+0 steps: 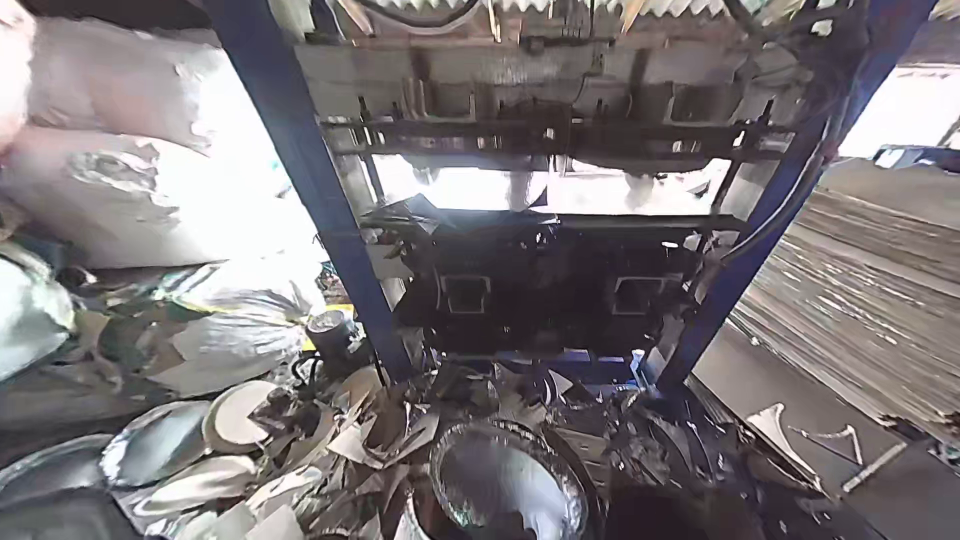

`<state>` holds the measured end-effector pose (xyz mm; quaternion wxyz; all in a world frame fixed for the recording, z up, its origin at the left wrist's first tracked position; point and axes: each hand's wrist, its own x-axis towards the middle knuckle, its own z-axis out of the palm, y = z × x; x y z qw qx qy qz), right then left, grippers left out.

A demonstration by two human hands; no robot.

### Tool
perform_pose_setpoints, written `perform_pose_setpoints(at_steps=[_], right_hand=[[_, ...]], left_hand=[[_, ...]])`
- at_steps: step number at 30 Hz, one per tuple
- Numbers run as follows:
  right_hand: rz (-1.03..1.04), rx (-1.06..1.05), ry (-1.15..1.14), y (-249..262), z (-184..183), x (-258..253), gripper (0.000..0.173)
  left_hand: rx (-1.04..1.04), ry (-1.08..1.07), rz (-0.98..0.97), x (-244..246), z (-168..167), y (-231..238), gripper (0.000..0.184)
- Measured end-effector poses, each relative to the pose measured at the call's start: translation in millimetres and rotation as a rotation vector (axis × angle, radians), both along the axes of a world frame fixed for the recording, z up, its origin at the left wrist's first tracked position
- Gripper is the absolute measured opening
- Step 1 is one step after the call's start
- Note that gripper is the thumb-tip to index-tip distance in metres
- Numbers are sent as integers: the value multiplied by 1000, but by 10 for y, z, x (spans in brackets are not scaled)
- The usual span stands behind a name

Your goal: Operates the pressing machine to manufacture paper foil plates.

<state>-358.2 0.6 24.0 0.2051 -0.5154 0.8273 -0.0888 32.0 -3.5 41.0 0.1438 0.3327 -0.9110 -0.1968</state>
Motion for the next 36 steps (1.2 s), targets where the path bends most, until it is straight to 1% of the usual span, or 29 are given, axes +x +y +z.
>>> perform_pose_setpoints(at_steps=[1,2,3,4,5,7,8,10,12,13,14,15,16,17,18,19,20,21,22,23,25,26,27,28,30,32,33,35,36], right_hand=[[-106,-22,-115,4,-42,-195,65],[-236,-126,-189,-9,-126,-381,61],[-293,-212,-166,-9,-146,-523,53],[-286,-284,-129,-8,-44,-587,40],[-235,-366,-84,-23,57,-619,35],[-69,-436,-8,-65,457,-380,43],[28,-466,4,-105,662,-170,43],[268,-487,-107,-92,1019,237,42],[535,-501,-234,34,1349,646,30],[688,-535,-304,80,1417,777,27],[827,-583,-370,95,1423,857,34],[913,-598,-427,96,1432,910,48],[919,-604,-430,108,1466,954,55],[866,-596,-407,138,1509,976,55],[758,-599,-365,172,1534,983,49],[613,-613,-304,193,1505,941,45],[457,-610,-277,221,1458,828,45],[313,-736,-255,275,1381,625,48],[149,-847,-232,375,1418,415,53],[-40,-898,-197,522,1575,249,55],[-385,-909,24,799,1788,-27,48],[-510,-874,127,892,1761,-189,42],[-568,-822,257,963,1586,-419,34],[-614,-706,374,1030,1334,-621,30],[-698,-374,484,1173,655,-959,29],[-817,-34,319,1432,-122,-1150,37],[-847,73,227,1603,-489,-1156,40],[-857,213,101,1935,-1143,-1065,47],[-860,256,70,2048,-1361,-986,53]], left_hand=[[-6,2,9,14,62,24,43],[-85,20,18,44,85,17,38],[-188,49,12,81,109,-17,28],[-324,88,-2,97,143,-81,16],[-404,118,-19,96,217,-136,7],[-408,136,-84,83,448,-194,9],[-403,150,-131,62,575,-222,11],[-405,207,-241,-9,761,-281,11],[-423,278,-286,-126,927,-354,10],[-435,327,-279,-189,1003,-391,11],[-459,379,-252,-244,1064,-428,14],[-488,429,-209,-283,1112,-460,17],[-507,466,-160,-301,1152,-497,17],[-504,503,-100,-307,1171,-530,15],[-505,524,-18,-308,1166,-559,18],[-509,515,83,-298,1140,-591,29],[-484,494,195,-284,1105,-629,44],[-408,498,301,-266,1063,-684,60],[-283,515,397,-238,1008,-746,74],[-139,541,477,-211,941,-789,85],[81,561,575,-181,711,-800,92],[175,503,589,-172,583,-780,93],[263,426,580,-173,449,-761,90],[348,342,545,-199,367,-731,91],[483,231,404,-260,229,-661,101],[603,127,268,-307,135,-596,104],[644,72,216,-326,96,-584,106],[703,-37,173,-375,95,-552,102],[703,-71,152,-380,102,-533,96]])
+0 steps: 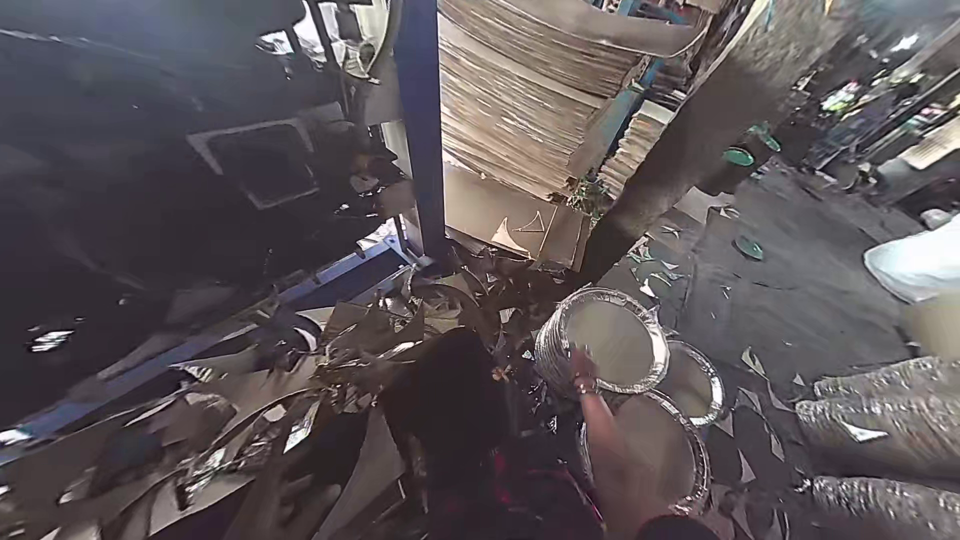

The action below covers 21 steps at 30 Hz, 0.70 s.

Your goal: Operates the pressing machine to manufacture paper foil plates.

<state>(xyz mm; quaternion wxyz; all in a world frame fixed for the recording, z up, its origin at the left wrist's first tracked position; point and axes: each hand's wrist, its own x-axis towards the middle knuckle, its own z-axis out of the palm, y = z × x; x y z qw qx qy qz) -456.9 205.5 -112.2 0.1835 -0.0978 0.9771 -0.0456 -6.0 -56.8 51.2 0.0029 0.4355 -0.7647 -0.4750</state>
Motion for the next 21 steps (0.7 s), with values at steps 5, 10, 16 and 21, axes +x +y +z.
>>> perform_pose_setpoints(at_steps=[5,10,16,21], right_hand=[[31,6,74,-200,-53,287,60],[253,-173,71,-948,226,281,53],[444,-465,-266,-1781,463,757,59],[668,-192,-187,-2026,551,1217,77]], left_hand=[[-202,-101,-346,-30,-228,200,92],[-230,-338,-466,-46,-664,144,67],[-318,-465,38,718,-540,-674,60],[-152,-400,544,1222,-301,-845,87]])
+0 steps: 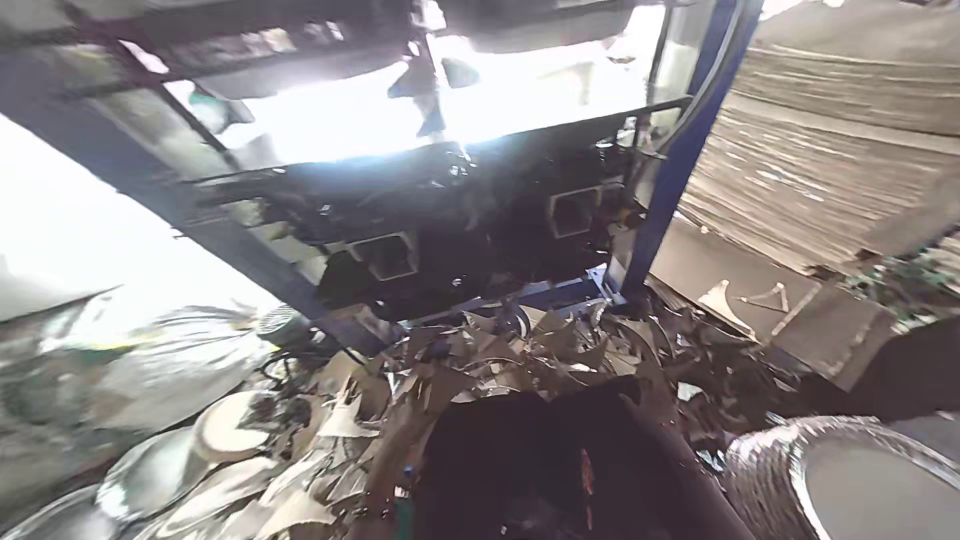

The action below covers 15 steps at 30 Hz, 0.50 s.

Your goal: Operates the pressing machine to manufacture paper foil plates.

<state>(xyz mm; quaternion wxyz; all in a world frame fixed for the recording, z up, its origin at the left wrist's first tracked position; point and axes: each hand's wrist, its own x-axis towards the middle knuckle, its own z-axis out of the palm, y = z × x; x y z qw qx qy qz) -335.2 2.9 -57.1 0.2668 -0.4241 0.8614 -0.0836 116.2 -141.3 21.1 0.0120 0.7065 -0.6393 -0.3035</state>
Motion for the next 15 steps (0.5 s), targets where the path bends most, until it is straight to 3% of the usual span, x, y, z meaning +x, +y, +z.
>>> perform_pose_setpoints(at_steps=[6,8,10,12,15], right_hand=[[8,-87,-19,-18,-136,-71,74],[20,-91,-18,-19,-142,-80,72],[24,-97,-3,-7,-151,-92,70],[21,-116,12,29,-169,-95,71],[-2,-113,4,27,-201,-99,72]], left_hand=[[-44,199,-35,-195,2,18,69],[-78,111,-167,-259,-270,-2,69],[-137,48,-107,-371,-475,86,76],[-74,-29,-8,-590,-365,192,85],[-61,-150,-43,-788,-323,241,74]])
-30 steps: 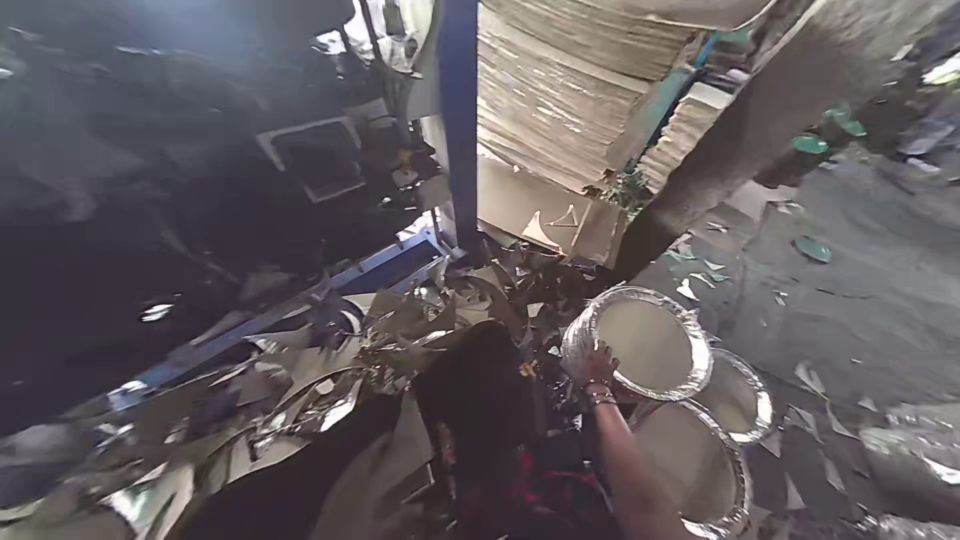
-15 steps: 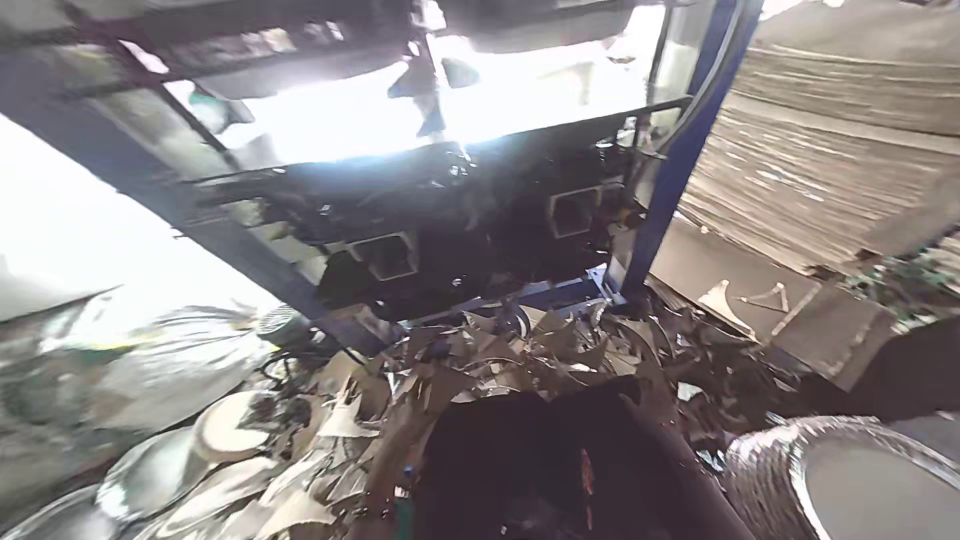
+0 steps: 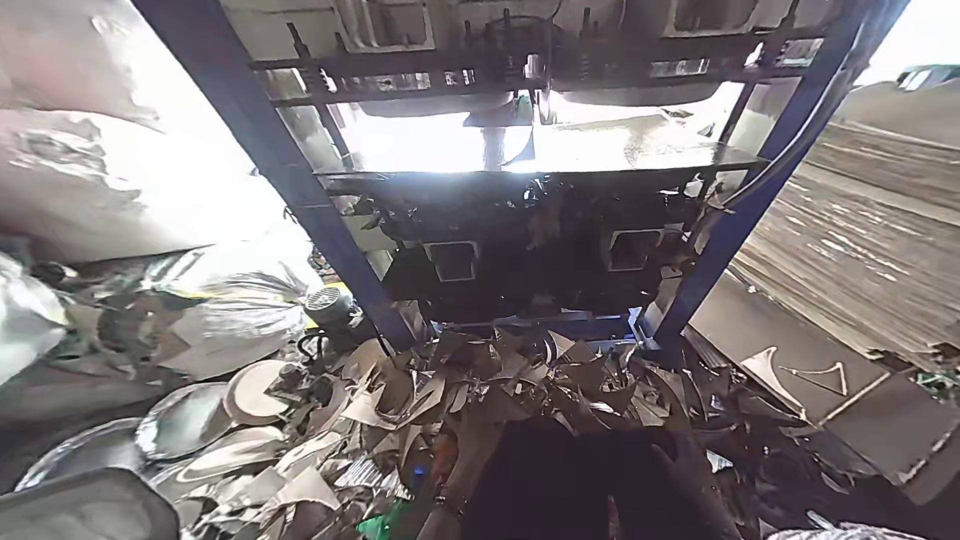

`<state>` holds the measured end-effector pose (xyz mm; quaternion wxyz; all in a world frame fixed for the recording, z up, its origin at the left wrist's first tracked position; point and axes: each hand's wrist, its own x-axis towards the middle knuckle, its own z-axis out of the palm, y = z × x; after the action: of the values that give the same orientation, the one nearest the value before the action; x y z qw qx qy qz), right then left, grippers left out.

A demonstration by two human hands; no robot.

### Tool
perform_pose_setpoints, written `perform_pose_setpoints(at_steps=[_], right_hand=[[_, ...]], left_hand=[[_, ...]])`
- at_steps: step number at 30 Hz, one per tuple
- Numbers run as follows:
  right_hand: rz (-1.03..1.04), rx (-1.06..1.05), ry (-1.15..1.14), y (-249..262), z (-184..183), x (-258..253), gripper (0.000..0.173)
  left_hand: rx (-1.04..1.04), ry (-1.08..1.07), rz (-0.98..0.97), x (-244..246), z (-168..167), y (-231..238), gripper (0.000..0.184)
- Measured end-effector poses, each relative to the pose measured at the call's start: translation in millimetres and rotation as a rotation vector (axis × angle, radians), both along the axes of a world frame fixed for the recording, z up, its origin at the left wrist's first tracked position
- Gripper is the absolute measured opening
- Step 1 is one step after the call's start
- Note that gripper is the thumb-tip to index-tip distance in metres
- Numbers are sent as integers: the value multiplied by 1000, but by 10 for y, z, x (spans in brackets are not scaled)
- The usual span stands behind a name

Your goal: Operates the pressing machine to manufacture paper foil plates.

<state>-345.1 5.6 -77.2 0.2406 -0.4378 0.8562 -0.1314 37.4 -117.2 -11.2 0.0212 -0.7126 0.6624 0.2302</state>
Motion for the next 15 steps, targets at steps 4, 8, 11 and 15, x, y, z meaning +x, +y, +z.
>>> perform_pose_setpoints(at_steps=[4,8,11,15], right_hand=[[-4,37,9,-41,24,8,73],[1,52,10,-58,66,8,72],[14,33,32,-60,35,-12,72],[0,23,61,-54,-61,-41,75]], left_hand=[[-65,-53,-44,-36,-140,-2,56],[-53,-83,-66,-36,-122,16,55],[-59,-113,-79,-56,-116,32,54],[-80,-131,-74,-69,-173,38,50]])
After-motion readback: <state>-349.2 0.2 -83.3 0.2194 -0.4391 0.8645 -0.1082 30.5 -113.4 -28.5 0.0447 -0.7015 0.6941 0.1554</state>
